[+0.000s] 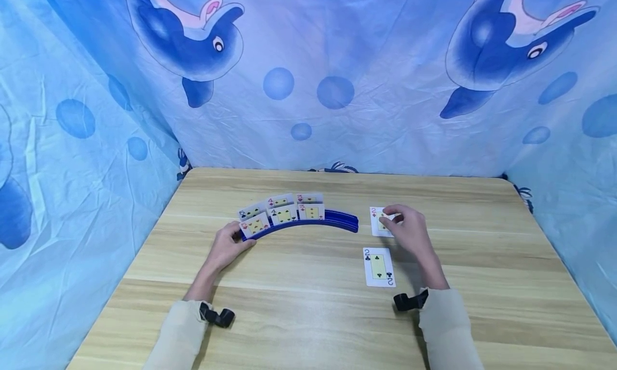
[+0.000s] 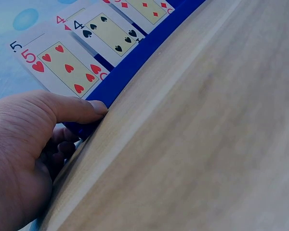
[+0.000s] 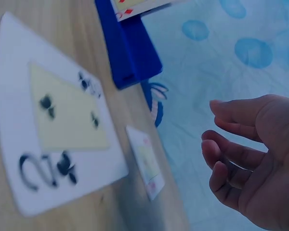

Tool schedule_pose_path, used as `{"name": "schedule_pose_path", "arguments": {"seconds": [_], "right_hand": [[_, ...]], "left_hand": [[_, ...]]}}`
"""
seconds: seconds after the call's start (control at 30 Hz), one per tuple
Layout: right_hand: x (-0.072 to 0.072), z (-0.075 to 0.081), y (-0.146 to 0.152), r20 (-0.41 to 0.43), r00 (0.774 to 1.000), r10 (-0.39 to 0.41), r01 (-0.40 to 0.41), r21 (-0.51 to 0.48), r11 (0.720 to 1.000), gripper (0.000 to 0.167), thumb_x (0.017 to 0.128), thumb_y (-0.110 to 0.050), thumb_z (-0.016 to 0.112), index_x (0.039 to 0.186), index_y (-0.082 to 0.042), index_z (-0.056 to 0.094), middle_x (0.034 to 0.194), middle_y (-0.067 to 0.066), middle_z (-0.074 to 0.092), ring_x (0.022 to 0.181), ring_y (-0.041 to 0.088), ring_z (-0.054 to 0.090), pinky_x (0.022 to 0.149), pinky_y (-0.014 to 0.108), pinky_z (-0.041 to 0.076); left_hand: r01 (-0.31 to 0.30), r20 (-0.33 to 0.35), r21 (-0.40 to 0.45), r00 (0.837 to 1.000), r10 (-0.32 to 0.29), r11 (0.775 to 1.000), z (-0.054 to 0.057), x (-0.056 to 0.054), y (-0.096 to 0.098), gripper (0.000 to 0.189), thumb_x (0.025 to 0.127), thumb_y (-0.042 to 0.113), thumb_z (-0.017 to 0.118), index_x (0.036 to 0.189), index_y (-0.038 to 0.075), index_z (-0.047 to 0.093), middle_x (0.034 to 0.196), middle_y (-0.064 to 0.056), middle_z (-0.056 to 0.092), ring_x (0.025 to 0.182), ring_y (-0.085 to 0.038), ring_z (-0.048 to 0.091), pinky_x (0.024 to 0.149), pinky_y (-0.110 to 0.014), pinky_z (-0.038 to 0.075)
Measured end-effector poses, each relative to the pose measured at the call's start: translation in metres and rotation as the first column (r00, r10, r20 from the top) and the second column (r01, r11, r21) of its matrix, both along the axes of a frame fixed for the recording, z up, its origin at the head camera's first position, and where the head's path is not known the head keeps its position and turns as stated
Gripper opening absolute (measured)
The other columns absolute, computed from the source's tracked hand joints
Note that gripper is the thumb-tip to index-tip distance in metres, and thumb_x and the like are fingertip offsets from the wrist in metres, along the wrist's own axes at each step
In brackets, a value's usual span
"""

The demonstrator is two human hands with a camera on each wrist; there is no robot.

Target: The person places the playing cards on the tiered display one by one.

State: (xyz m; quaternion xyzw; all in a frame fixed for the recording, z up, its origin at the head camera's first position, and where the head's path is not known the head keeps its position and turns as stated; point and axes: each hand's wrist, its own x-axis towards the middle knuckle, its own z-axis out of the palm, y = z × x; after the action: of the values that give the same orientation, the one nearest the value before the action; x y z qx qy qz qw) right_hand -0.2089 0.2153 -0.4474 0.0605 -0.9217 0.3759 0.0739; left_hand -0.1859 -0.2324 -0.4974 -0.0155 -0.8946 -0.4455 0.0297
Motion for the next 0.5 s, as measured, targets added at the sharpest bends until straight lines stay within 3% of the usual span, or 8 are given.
{"name": "schedule_pose_path", "arguments": {"seconds": [0.2, 0.4, 0.5], "right_hand": [[0.000, -0.015, 0.008, 0.078, 0.997, 0.010, -0.011, 0.019, 1.000, 0.034, 0.093, -0.018, 0.071, 0.121, 0.000, 0.067, 0.118, 0.022, 0.069, 0.102, 0.034, 0.063, 0.074, 0.026, 0.048], [-0.005, -0.023, 0.012, 0.130, 0.991, 0.011, -0.015, 0.036, 0.999, 0.043, 0.090, -0.019, 0.073, 0.126, 0.001, 0.063, 0.128, 0.027, 0.060, 0.112, 0.042, 0.058, 0.088, 0.051, 0.050], [-0.008, -0.027, 0.013, 0.149, 0.989, 0.022, -0.029, 0.043, 0.999, 0.047, 0.088, -0.018, 0.074, 0.128, 0.002, 0.061, 0.131, 0.030, 0.056, 0.114, 0.043, 0.056, 0.093, 0.057, 0.048]], "left_hand": [[0.000, 0.015, 0.000, 1.000, 0.000, 1.000, -0.001, 0.000, 0.001, 0.040, 0.080, 0.007, 0.079, 0.116, -0.004, 0.068, 0.118, -0.022, 0.067, 0.114, -0.036, 0.060, 0.102, -0.051, 0.049], [-0.005, 0.014, 0.002, 1.000, 0.005, 1.000, 0.000, 0.000, 0.001, 0.039, 0.080, 0.007, 0.078, 0.116, -0.004, 0.068, 0.118, -0.022, 0.067, 0.113, -0.036, 0.060, 0.101, -0.051, 0.049], [-0.006, 0.003, -0.005, 1.000, 0.006, 1.000, -0.001, 0.000, 0.000, 0.038, 0.081, 0.007, 0.078, 0.116, -0.004, 0.068, 0.117, -0.022, 0.067, 0.113, -0.036, 0.060, 0.100, -0.051, 0.049]]}}
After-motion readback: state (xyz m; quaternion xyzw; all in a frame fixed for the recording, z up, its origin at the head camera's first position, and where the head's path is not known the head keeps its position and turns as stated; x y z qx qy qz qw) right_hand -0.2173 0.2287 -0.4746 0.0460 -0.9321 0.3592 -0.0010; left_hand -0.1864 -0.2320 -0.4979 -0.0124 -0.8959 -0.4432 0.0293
